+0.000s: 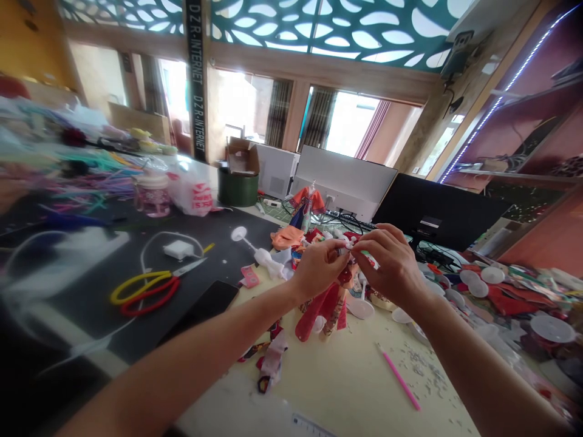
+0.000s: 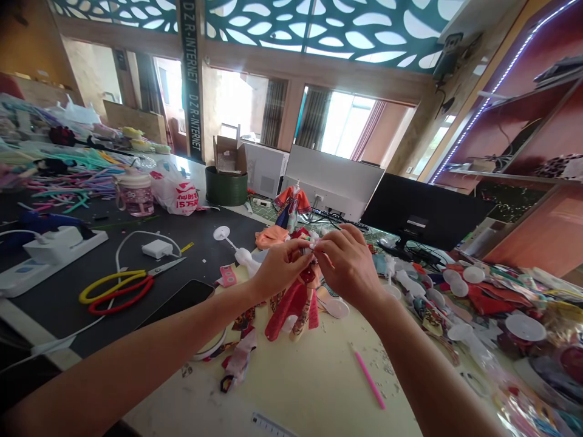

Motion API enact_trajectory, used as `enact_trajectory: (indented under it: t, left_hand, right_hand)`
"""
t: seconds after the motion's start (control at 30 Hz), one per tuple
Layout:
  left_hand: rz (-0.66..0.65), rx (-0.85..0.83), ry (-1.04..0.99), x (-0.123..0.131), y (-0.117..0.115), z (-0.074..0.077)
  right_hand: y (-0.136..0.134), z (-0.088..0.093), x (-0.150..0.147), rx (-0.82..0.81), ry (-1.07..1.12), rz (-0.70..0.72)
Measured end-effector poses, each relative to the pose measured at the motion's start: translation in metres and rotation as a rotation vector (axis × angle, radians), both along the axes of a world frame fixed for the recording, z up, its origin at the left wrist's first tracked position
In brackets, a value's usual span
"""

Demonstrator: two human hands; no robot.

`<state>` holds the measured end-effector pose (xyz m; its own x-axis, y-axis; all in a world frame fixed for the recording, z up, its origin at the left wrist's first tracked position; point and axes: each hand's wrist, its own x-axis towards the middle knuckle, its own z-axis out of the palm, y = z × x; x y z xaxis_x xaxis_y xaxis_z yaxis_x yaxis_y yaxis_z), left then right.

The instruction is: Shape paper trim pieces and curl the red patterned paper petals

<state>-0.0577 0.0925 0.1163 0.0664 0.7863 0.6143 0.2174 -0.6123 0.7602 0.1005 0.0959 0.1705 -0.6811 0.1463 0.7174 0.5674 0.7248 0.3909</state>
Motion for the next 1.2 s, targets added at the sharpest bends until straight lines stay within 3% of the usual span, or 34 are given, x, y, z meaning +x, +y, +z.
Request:
enact_trajectory:
  t: [0.43,0.73,1.2]
  left_hand:
    - [-0.013,-0.020,-0.003,0.0023,-0.0012,0.0001]
    - [-0.026,-0.034,-0.006,0.0003,-0.0024,0.0003]
    - [-0.159,-0.108,-0.148,0.0002,0.0022,-0.0029]
  right_hand:
    - [0.0023,0.0032,0.0012,-0.194,0.087,-0.002]
    - [0.0054,0.0051,0.0017,-0.455,0.182,-0.044]
    - [0.0047,0.0064,0.0011,-0.680,0.275,0.012]
